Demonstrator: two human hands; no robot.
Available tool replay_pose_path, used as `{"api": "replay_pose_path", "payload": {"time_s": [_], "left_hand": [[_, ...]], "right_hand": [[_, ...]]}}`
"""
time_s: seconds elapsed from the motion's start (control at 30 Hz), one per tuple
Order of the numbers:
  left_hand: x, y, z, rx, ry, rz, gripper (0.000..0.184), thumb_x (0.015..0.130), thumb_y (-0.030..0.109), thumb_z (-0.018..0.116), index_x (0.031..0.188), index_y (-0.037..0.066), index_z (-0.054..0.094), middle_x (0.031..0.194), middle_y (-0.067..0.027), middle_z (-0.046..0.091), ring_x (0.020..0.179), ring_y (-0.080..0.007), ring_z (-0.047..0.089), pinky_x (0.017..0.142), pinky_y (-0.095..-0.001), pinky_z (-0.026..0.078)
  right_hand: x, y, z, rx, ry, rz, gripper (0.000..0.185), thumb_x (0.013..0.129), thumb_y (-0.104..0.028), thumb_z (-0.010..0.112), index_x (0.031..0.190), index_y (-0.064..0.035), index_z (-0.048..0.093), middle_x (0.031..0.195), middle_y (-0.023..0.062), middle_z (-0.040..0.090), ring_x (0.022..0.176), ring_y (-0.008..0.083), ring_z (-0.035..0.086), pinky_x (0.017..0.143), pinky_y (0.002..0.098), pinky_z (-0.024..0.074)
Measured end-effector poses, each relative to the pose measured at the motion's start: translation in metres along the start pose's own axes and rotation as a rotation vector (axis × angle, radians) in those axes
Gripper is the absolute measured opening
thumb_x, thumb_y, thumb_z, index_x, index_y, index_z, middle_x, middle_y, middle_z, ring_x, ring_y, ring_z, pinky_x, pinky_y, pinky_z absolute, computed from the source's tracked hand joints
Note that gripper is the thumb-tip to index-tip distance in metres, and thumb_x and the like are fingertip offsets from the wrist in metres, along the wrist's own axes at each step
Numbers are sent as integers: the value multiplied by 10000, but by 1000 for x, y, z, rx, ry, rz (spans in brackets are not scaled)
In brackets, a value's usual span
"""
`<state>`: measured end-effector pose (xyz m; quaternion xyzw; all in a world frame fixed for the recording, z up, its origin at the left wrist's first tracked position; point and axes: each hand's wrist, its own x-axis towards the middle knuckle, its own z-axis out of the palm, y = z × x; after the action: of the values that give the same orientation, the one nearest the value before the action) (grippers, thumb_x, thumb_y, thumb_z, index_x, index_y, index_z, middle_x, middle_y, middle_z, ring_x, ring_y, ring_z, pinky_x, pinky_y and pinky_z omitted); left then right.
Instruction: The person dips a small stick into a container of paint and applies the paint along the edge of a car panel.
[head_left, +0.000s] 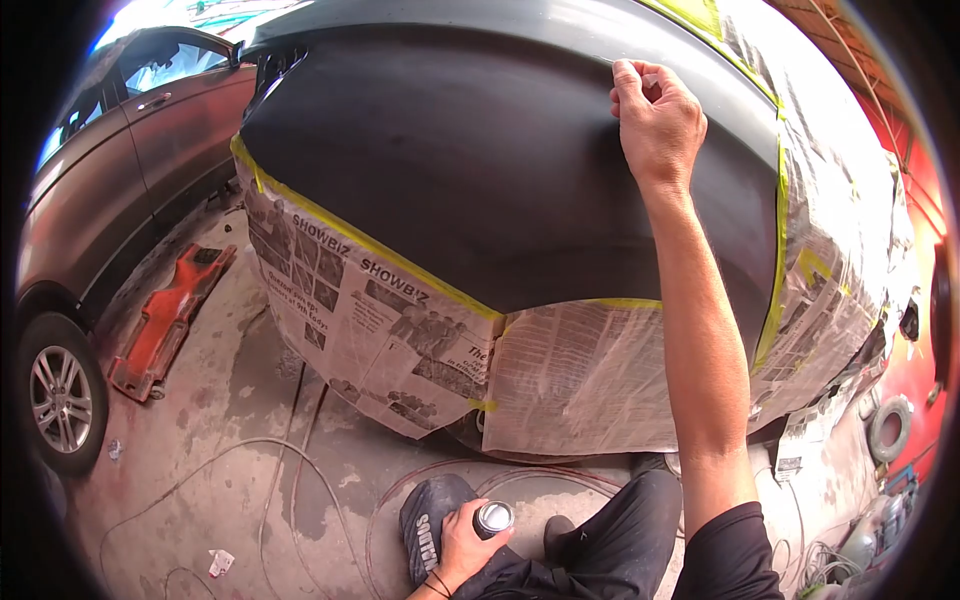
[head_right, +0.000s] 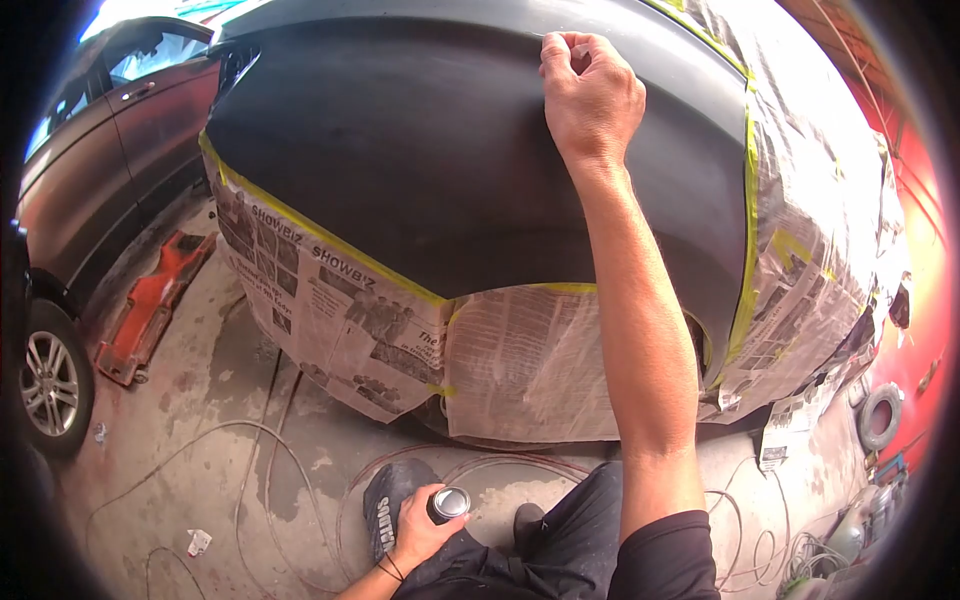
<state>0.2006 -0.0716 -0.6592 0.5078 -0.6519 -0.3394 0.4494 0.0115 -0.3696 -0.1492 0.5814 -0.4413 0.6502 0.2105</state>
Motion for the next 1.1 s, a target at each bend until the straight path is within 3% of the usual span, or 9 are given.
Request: {"api": "replay_pose_path", "payload": {"time_s": [0.5, 0.8, 1.1], "left_hand": [[3, -2, 1, -10, 7, -25, 713, 826, 384, 1019, 1373, 71, 685, 1246, -183, 792, 1185, -420, 764, 1079, -522, 560], [2, 0, -1, -19, 22, -42, 713, 822, 378, 1025, 1366, 60, 689, 1263, -184, 788, 1196, -421, 758, 1076, -525, 565], [-1, -4, 3, -23, 55, -32, 728, 816, 384, 1029, 1374, 56, 693, 1286, -178, 780, 1204, -427, 749, 1072, -533, 564]], "right_hand": [[0, 0, 0, -44, -15, -9, 279, 1080, -408, 776, 1071, -147, 873, 871, -25, 850, 859, 166, 816, 892, 376, 626], [-5, -4, -4, 210, 32, 70, 244, 1095, -303, 797, 1112, -66, 855, 834, -10, 833, 746, 85, 777, 808, 299, 627], [3, 5, -40, 84, 81, 62, 277, 1079, -316, 812, 1141, -51, 860, 843, -4, 838, 761, 80, 759, 820, 295, 614]]}}
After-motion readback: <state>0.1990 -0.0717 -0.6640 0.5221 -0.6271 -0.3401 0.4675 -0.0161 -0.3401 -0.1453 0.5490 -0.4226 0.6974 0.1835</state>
